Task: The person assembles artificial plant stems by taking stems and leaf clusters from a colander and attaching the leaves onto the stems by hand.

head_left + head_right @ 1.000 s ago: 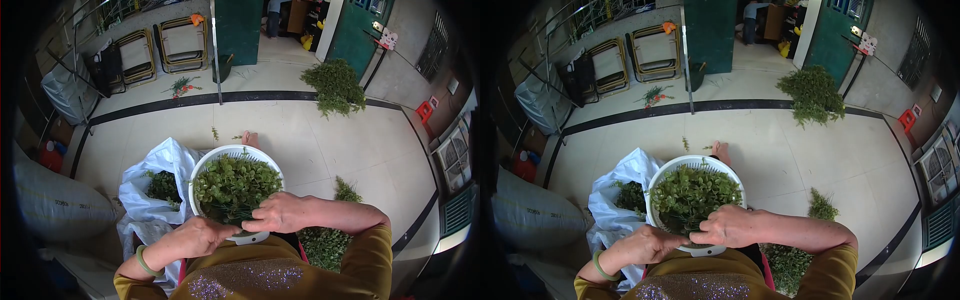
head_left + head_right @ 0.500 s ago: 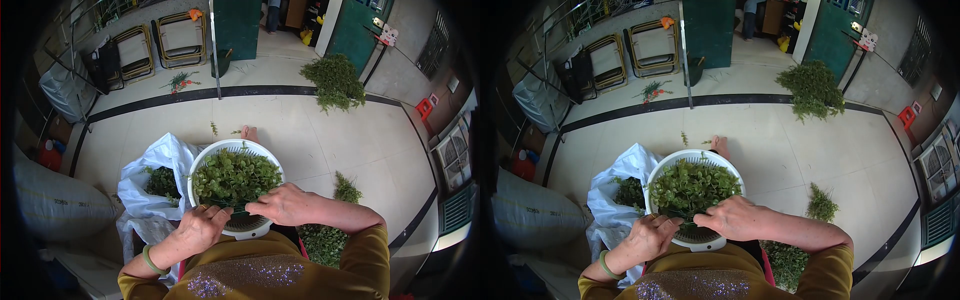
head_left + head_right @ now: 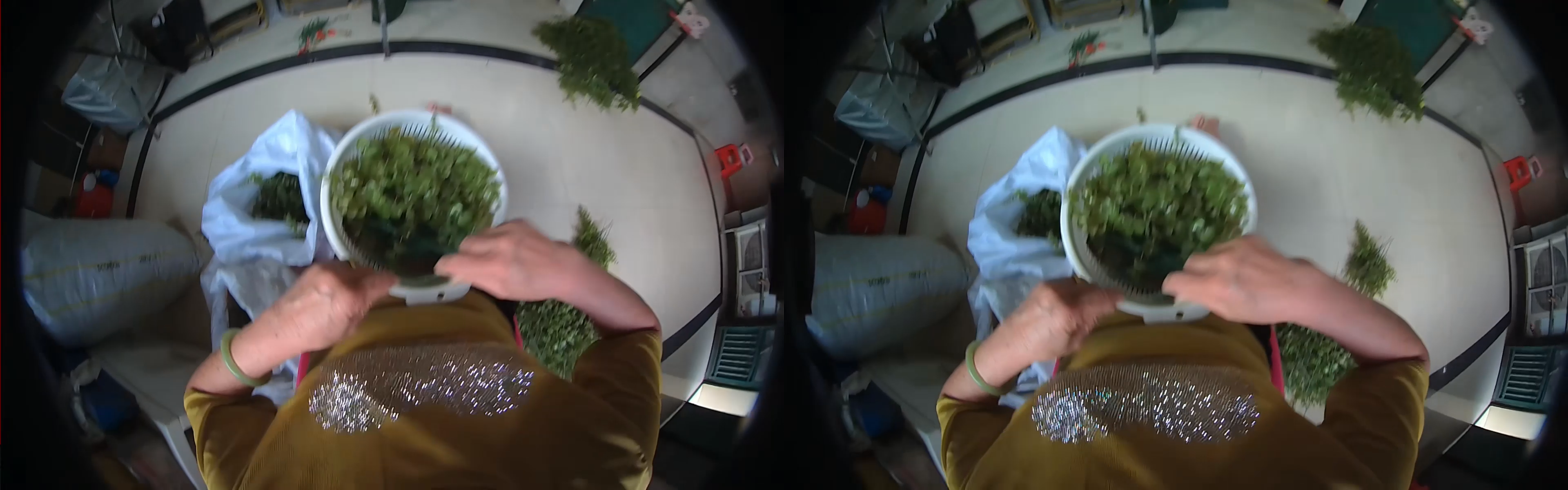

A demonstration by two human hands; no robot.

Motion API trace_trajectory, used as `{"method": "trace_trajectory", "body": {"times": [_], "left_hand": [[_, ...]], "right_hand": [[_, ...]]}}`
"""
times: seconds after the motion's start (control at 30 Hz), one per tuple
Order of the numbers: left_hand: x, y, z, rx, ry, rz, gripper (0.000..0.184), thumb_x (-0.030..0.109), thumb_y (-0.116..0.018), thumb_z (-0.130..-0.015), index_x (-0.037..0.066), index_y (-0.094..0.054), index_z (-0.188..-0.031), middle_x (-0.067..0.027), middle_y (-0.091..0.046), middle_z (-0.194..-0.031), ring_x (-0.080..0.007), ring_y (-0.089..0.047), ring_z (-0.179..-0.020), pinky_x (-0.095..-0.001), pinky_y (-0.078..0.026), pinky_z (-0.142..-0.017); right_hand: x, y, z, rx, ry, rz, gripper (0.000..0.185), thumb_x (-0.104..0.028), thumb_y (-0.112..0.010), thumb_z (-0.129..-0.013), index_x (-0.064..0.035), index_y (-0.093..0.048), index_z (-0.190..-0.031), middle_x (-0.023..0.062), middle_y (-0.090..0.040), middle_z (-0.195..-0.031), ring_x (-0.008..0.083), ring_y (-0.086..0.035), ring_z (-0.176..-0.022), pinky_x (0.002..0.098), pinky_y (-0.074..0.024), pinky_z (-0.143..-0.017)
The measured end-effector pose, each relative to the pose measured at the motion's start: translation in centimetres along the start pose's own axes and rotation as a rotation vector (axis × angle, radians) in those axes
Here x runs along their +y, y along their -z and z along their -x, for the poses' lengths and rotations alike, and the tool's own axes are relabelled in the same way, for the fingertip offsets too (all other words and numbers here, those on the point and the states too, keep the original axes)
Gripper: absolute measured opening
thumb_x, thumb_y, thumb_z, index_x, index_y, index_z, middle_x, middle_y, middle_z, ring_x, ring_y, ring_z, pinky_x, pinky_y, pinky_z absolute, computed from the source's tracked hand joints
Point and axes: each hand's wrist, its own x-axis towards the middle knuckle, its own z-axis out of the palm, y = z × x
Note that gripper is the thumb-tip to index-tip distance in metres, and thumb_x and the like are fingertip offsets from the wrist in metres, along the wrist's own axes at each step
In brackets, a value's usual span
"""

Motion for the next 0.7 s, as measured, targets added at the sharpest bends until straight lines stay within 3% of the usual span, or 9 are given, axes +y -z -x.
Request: {"method": "trace_trajectory", "body": {"times": [0.07, 0.2, 0.23, 0.33, 0.37, 0.47, 0.53, 0.6, 0.7], "left_hand": [[-0.5, 0.4, 1.8, -0.001, 0.139, -0.031, 0.034, 0.000, -0.063, -0.063, 0.006, -0.063, -0.097, -0.0099, -0.064, -0.081, -0.0276, -0.059, -0.064, -0.0355, -0.048, -0.060], [1.8, 2.9, 1.5, -0.033, 0.316, -0.303, 0.034, 0.014, -0.071, -0.067, 0.003, -0.062, -0.098, -0.0104, -0.063, -0.090, -0.0276, -0.059, -0.074, -0.0344, -0.046, -0.065], [2.2, 3.4, 1.0, 0.045, 0.307, -0.394, 0.038, 0.019, -0.070, -0.070, 0.002, -0.061, -0.102, -0.0112, -0.062, -0.099, -0.0284, -0.059, -0.080, -0.0341, -0.046, -0.071], [2.5, 1.3, -0.8, 0.156, 0.145, -0.077, 0.040, 0.015, -0.069, -0.072, 0.002, -0.059, -0.109, -0.0115, -0.060, -0.107, -0.0289, -0.059, -0.088, -0.0348, -0.048, -0.077], [2.1, 0.0, -1.3, 0.062, 0.148, -0.016, 0.042, 0.010, -0.067, -0.073, 0.004, -0.058, -0.113, -0.0122, -0.062, -0.106, -0.0282, -0.062, -0.087, -0.0344, -0.051, -0.076], [0.6, -1.9, -1.3, 0.187, 0.300, 0.189, 0.038, 0.004, -0.065, -0.074, 0.005, -0.059, -0.112, -0.0127, -0.065, -0.100, -0.0271, -0.065, -0.075, -0.0332, -0.054, -0.067], [-1.8, -1.9, -1.1, 0.316, 0.121, 0.051, 0.021, 0.001, -0.057, -0.081, 0.002, -0.063, -0.102, -0.0114, -0.067, -0.087, -0.0203, -0.063, -0.059, -0.0295, -0.052, -0.056], [-1.8, -1.7, -0.6, 0.235, 0.516, 0.420, 0.011, 0.005, -0.055, -0.087, 0.000, -0.061, -0.095, -0.0064, -0.066, -0.081, -0.0093, -0.057, -0.060, -0.0234, -0.047, -0.055], [-2.9, -3.6, -0.7, 0.446, 0.491, 0.735, 0.010, 0.009, -0.054, -0.090, 0.000, -0.057, -0.093, -0.0015, -0.061, -0.080, -0.0032, -0.049, -0.065, -0.0187, -0.042, -0.058]], "right_hand": [[-0.1, -0.8, 1.4, -0.006, -0.154, -0.037, 0.015, -0.009, -0.063, -0.073, -0.0088, -0.060, -0.088, 0.0043, -0.058, -0.068, 0.0204, -0.059, -0.057, 0.0311, -0.0480, -0.049], [-1.5, -4.0, 1.6, 0.059, -0.155, -0.055, 0.011, -0.006, -0.057, -0.072, -0.0074, -0.052, -0.082, 0.0054, -0.055, -0.067, 0.0224, -0.060, -0.061, 0.0335, -0.0480, -0.049], [-1.6, -4.6, 1.1, 0.054, -0.169, -0.016, 0.011, -0.006, -0.057, -0.072, -0.0066, -0.052, -0.081, 0.0058, -0.056, -0.067, 0.0222, -0.060, -0.062, 0.0335, -0.0483, -0.049], [-2.1, -5.0, -1.3, 0.179, -0.126, 0.002, 0.011, -0.007, -0.060, -0.072, -0.0049, -0.051, -0.079, 0.0060, -0.055, -0.065, 0.0207, -0.060, -0.058, 0.0321, -0.0482, -0.048], [-2.3, -4.7, -1.9, 0.233, -0.110, -0.045, 0.011, -0.007, -0.061, -0.072, -0.0052, -0.053, -0.080, 0.0056, -0.055, -0.064, 0.0204, -0.059, -0.057, 0.0316, -0.0479, -0.048], [-0.1, -3.2, -1.9, 0.218, -0.140, -0.217, 0.021, -0.008, -0.064, -0.075, -0.0070, -0.063, -0.095, 0.0033, -0.058, -0.063, 0.0159, -0.055, -0.049, 0.0300, -0.0441, -0.045], [2.6, -1.6, -1.9, 0.228, -0.500, -0.487, 0.024, -0.012, -0.065, -0.076, -0.0091, -0.063, -0.100, 0.0043, -0.059, -0.067, 0.0138, -0.055, -0.052, 0.0296, -0.0451, -0.047], [5.9, -1.5, -2.9, 0.459, -0.476, 0.017, 0.025, -0.016, -0.065, -0.077, -0.0096, -0.062, -0.101, 0.0062, -0.060, -0.072, 0.0149, -0.057, -0.063, 0.0316, -0.0476, -0.056], [7.8, -3.7, -5.0, 0.152, -0.561, 0.286, 0.027, -0.016, -0.067, -0.074, -0.0082, -0.062, -0.100, 0.0057, -0.061, -0.078, 0.0174, -0.058, -0.076, 0.0335, -0.0475, -0.068]]}}
